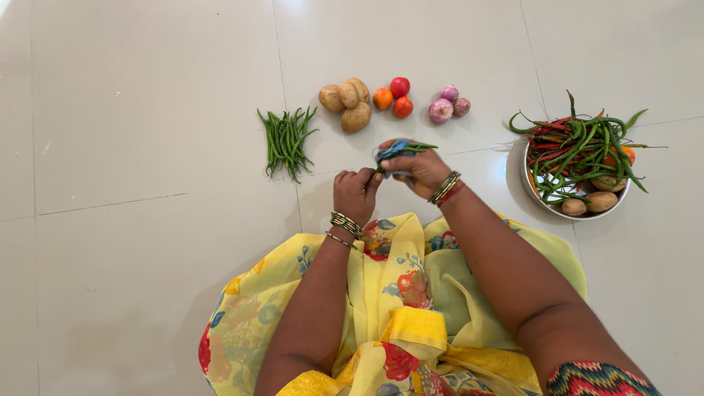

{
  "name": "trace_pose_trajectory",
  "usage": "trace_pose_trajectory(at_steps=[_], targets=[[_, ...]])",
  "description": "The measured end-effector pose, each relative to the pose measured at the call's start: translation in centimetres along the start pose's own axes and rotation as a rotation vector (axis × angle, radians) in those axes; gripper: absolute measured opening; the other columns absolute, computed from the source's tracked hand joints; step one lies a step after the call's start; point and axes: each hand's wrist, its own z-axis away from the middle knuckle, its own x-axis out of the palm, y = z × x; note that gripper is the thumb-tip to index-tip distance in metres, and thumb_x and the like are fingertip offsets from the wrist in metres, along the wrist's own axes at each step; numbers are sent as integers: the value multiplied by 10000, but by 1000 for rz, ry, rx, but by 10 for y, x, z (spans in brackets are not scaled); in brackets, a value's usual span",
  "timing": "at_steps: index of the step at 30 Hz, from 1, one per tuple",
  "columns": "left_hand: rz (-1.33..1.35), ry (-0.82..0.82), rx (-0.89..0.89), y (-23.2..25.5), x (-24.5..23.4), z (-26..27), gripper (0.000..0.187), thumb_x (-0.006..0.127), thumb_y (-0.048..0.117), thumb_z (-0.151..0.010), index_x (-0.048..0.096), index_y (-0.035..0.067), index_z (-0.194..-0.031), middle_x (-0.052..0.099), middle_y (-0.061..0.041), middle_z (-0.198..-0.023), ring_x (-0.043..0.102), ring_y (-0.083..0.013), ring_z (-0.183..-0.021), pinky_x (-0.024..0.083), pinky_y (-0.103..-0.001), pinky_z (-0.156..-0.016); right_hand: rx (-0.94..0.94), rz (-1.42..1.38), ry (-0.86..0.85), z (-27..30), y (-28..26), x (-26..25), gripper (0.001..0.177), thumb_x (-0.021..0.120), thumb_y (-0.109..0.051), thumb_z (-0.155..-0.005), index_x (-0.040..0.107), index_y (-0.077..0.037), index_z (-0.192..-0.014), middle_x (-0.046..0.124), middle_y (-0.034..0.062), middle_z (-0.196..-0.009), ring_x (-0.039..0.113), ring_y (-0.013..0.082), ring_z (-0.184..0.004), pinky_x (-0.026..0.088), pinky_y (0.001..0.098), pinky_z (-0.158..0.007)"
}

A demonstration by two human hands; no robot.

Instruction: The person sits on the floor and peels green chilies and potatoes using a small knife. They handle the vegetables one at a time, removing the skin and placing the peeled items into a metal bowl.

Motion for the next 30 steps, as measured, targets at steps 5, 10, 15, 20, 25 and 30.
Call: trace_pose_trajectory(at_steps=[5, 10, 15, 20, 25, 30], targets=[[27, -29, -32, 2, 0, -1, 262, 604, 299, -1034, 663, 95, -881, 608, -60, -647, 606, -279, -684, 461, -445, -912, -122, -150, 31, 2, -22, -19, 326, 715, 63, -845, 653, -66, -1138, 723, 108, -1075, 695, 147, -866, 442, 224, -574], [58, -30, -30, 2, 0, -1, 278, 585, 287, -1046, 642, 89, -859, 614, -55, -653, 610, -281, -688, 460, -441, -905, -115, -108, 51, 2, -20, -13, 323, 704, 63, -849, 649, -65, -1140, 743, 105, -1068, 699, 146, -871, 467, 232, -598], [85, -54, -23, 3, -1, 0, 282, 561, 274, -1055, 623, 91, -849, 616, -52, -656, 617, -280, -690, 458, -441, -894, -67, 10, -26, -1, -2, -2, 304, 732, 79, -838, 668, -55, -1103, 743, 78, -1047, 683, 123, -862, 485, 240, -617], [65, -53, -1, 2, 0, 0, 300, 541, 267, -1068, 594, 100, -825, 622, -46, -670, 619, -281, -702, 454, -443, -888, 16, 116, -74, -1, 6, -1, 281, 764, 26, -839, 701, -31, -1107, 733, 70, -964, 687, 135, -816, 504, 251, -626], [105, -51, -21, 4, -1, -1, 297, 541, 270, -1066, 595, 105, -825, 635, -17, -669, 622, -262, -683, 456, -431, -874, -81, 29, 33, 2, -14, -8, 324, 754, 38, -811, 662, -60, -1106, 750, 53, -1047, 708, 133, -876, 504, 249, -653], [110, -46, -19, 3, -2, -2, 297, 540, 263, -1068, 595, 102, -825, 626, -13, -660, 622, -256, -681, 459, -426, -878, -144, -87, 79, 4, -26, -15, 334, 740, 49, -842, 665, -53, -1151, 736, 83, -1093, 702, 155, -915, 529, 275, -695]])
